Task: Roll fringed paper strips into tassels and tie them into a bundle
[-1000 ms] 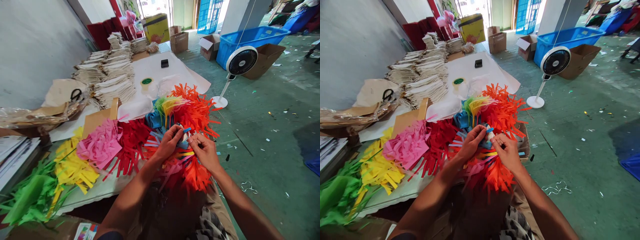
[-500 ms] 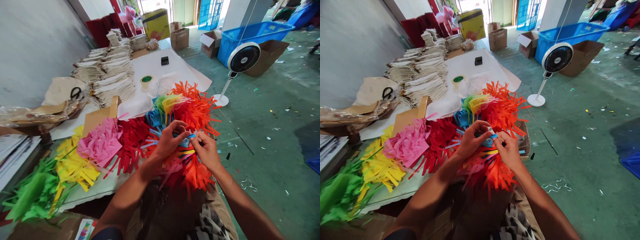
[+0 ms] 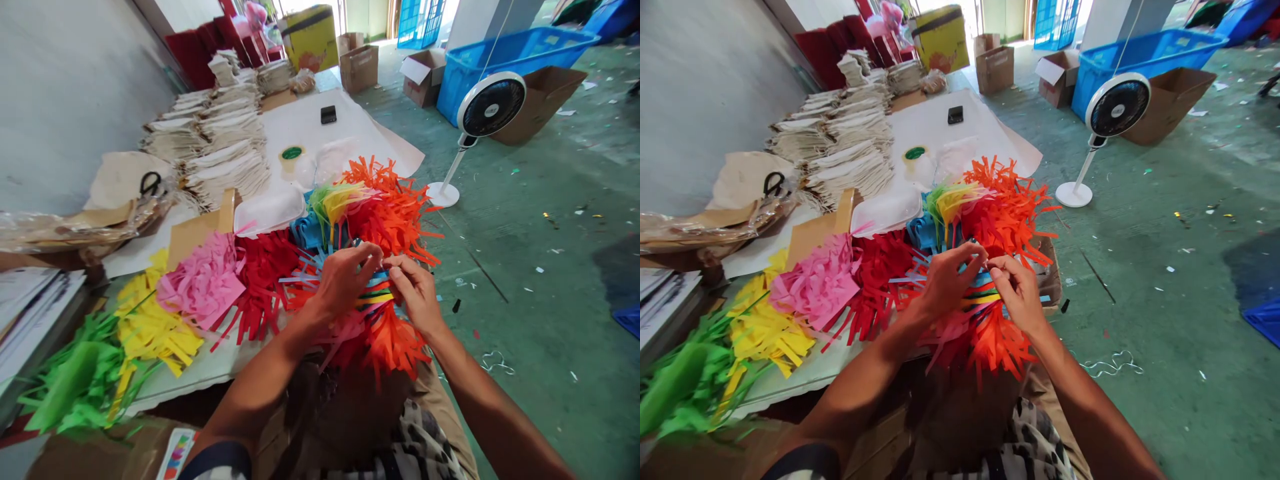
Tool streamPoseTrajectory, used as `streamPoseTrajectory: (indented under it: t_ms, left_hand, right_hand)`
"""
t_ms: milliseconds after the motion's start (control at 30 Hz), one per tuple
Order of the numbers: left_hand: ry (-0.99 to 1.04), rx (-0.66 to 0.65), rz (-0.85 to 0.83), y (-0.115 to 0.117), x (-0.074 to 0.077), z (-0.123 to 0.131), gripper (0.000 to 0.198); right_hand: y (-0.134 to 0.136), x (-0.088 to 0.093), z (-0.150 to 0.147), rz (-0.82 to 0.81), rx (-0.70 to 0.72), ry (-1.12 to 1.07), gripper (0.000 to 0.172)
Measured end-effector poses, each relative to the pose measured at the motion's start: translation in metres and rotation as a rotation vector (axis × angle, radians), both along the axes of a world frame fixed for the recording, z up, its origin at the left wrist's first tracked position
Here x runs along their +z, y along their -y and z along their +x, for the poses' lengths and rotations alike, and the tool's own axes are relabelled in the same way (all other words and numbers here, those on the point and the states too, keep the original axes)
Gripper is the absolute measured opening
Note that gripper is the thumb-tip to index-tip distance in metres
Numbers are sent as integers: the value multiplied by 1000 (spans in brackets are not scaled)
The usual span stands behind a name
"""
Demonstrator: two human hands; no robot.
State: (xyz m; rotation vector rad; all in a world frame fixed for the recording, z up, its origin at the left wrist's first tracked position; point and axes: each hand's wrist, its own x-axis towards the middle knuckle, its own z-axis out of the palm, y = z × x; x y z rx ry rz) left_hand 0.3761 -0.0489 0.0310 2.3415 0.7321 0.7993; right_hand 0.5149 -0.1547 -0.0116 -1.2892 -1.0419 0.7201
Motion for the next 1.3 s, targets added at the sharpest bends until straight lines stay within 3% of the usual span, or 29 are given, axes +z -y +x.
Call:
streamPoseTrajectory:
  t_ms: [100,333,467,633,733,800,900,1000,1100,1167,1300]
  left_hand:
    - [-72,-11,129,0,0,1,24]
    - [-156,-199,-242,-4,14,-15,32]
    - [-331,-211,-192,-2,9,-26,24]
    - [-410,-116,21,4,5,-31,44]
    - [-528,52,34,0,14,-35,61]
    - [-630,220,82,-5,22,-36,58]
    - [-670,402,259,-12,30,-32,37]
    - [-565,405,411,-18,31,-17,16]
    - [-539,317,430,-22,26,0,31]
    - [-585,324,441,-26,22,8,35]
    - [-659,375,463,-33,15,9,21]
  right_hand:
    - [-2,1,-1,-17,-37,-69,24]
    - [-5,2,0,2,-146,-225,26]
    - [-6,2,0,29,-155,-307,25]
    - [-7,-2,0,7,-149,-155,26]
    - [-9,-4,0,-3,-136,-66,27]
    - [-10,-5,0,-2,-126,-34,27]
    - [-11,-5,-1,1,-121,8,26]
    - [-11,-6,-1,-1,-114,20,25]
    - [-11,-7,-1,-7,-109,25,25]
    - [-11,-7,-1,-8,-107,26,25]
    - [-11,-5,-1,2,-106,36,25]
